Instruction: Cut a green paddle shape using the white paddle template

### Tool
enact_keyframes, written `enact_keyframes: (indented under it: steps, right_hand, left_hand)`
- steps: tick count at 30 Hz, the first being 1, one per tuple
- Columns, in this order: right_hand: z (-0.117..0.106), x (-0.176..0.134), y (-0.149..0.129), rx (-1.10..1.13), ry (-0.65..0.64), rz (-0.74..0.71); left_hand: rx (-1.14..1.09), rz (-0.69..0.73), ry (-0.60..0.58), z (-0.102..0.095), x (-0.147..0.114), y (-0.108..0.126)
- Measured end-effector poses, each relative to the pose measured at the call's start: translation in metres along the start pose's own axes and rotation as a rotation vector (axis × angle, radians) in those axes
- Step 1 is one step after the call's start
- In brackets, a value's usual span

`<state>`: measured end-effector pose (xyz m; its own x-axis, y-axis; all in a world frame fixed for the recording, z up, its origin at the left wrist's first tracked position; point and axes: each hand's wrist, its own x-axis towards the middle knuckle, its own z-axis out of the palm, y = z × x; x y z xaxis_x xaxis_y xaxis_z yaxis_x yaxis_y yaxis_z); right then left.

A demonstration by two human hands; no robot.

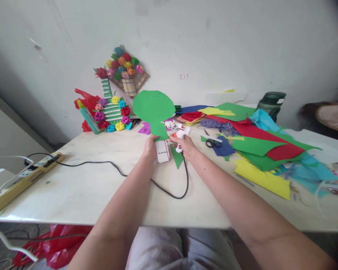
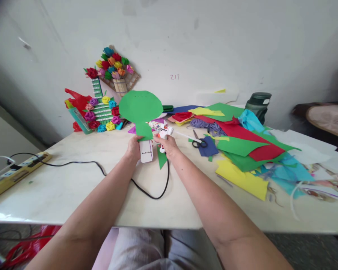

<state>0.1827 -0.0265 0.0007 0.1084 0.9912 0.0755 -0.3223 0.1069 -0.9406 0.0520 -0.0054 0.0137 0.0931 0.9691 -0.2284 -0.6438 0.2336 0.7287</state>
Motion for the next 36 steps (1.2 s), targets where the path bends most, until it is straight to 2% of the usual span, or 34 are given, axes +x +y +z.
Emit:
enact_keyframes:
  steps: [4,13,20,36]
  right_hand:
    - [0.0,0.001,0.0,0.014,0.01,-0.004]
    - [-0.001,0.001,-0.002,0.079,-0.006,-0.011]
    - [-0.002,0.002,-0.007,0.218,-0.109,-0.088]
    - [-0.007,-0.001,-0.022,0.26,-0.161,-0.211]
  left_hand:
    - [0.065,0.029,0.003,0.0,-0.002,0.001]
    - [0.049,0.056,-0.031,-0.003,0.0,0.0]
    - [0.057,0.028,-0.153,-0.005,0.002,0.0]
    - [0.159,0.005,-0.307,-0.009,0.001,-0.001]
